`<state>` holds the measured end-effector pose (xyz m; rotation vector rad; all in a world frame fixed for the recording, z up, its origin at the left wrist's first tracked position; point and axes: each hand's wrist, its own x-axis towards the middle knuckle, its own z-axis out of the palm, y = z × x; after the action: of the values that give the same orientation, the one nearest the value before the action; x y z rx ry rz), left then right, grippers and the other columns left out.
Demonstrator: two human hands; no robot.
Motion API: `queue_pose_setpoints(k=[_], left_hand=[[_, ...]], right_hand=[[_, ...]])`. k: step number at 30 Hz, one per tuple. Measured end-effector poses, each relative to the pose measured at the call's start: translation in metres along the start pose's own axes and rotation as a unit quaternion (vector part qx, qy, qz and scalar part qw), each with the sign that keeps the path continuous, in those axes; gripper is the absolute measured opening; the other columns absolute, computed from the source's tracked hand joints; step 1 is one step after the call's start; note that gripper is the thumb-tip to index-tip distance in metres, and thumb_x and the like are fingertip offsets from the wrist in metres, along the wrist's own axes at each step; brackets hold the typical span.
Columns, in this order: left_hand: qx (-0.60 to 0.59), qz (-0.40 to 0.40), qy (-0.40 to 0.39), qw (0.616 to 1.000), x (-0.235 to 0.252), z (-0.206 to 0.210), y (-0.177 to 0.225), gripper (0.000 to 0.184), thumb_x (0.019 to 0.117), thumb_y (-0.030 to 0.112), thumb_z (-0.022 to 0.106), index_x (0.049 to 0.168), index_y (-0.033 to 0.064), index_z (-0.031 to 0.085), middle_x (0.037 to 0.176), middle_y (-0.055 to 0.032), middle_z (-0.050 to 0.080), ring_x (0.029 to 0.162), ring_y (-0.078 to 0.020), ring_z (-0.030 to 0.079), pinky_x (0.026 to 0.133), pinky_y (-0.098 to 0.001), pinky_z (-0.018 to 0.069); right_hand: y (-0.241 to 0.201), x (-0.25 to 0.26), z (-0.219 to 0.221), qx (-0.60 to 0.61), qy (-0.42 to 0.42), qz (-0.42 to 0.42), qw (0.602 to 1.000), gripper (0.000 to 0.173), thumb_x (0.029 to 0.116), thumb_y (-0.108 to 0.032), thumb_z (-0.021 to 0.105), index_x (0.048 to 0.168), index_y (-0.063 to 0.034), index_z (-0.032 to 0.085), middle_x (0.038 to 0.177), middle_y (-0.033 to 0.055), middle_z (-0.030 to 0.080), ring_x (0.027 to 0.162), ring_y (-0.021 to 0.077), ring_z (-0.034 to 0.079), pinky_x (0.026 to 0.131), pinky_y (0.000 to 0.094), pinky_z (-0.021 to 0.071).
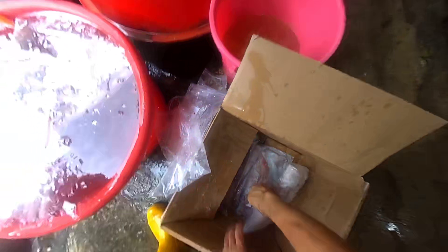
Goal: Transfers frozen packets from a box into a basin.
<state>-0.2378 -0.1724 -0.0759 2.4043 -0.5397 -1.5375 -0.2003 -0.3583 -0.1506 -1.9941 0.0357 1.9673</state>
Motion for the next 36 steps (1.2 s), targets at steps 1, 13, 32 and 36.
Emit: queue_pose_setpoints(k=[1,13,32,36], left_hand=[[0.019,-0.027,-0.037,0.999,0.011,0.003,0.002,0.070,0.0927,0.025,0.072,0.152,0.0012,0.044,0.151,-0.0261,0.049,0.141,-0.0439,0.047,0.112,-0.0575,0.0446],[0.073,-0.170,-0.192,0.964,0.124,0.053,-0.001,0.092,0.0817,0.053,0.076,0.148,-0.0022,0.044,0.137,-0.0243,0.062,0.127,-0.0423,0.059,0.108,-0.0636,0.0438],[-0.053,-0.119,-0.190,0.973,0.005,-0.036,0.173,0.060,0.0938,0.053,0.066,0.121,-0.0009,0.068,0.124,-0.0232,0.068,0.120,-0.0378,0.064,0.103,-0.0574,0.0486],[-0.228,-0.060,-0.171,0.957,0.011,-0.041,0.196,0.058,0.0953,0.055,0.064,0.116,0.0017,0.071,0.107,-0.0204,0.072,0.102,-0.0358,0.070,0.092,-0.0587,0.0542]], right_hand=[[0.002,-0.013,-0.010,-0.013,-0.001,-0.024,1.000,0.025,0.0970,-0.003,0.058,0.119,0.0033,0.068,0.130,0.0256,0.063,0.123,0.0452,0.059,0.099,0.0640,0.0477],[0.040,-0.034,0.156,0.488,0.258,0.093,0.829,0.076,0.0889,-0.020,0.075,0.154,-0.0009,0.042,0.147,0.0256,0.054,0.133,0.0406,0.056,0.110,0.0582,0.0450],[-0.030,-0.081,0.206,0.373,0.631,0.231,0.640,0.054,0.0933,-0.033,0.066,0.133,0.0031,0.064,0.140,0.0264,0.060,0.126,0.0409,0.063,0.102,0.0510,0.0539],[0.009,-0.166,0.173,0.466,0.546,0.202,0.666,0.054,0.0931,-0.018,0.071,0.139,0.0069,0.057,0.132,0.0257,0.065,0.112,0.0415,0.069,0.094,0.0581,0.0556]])
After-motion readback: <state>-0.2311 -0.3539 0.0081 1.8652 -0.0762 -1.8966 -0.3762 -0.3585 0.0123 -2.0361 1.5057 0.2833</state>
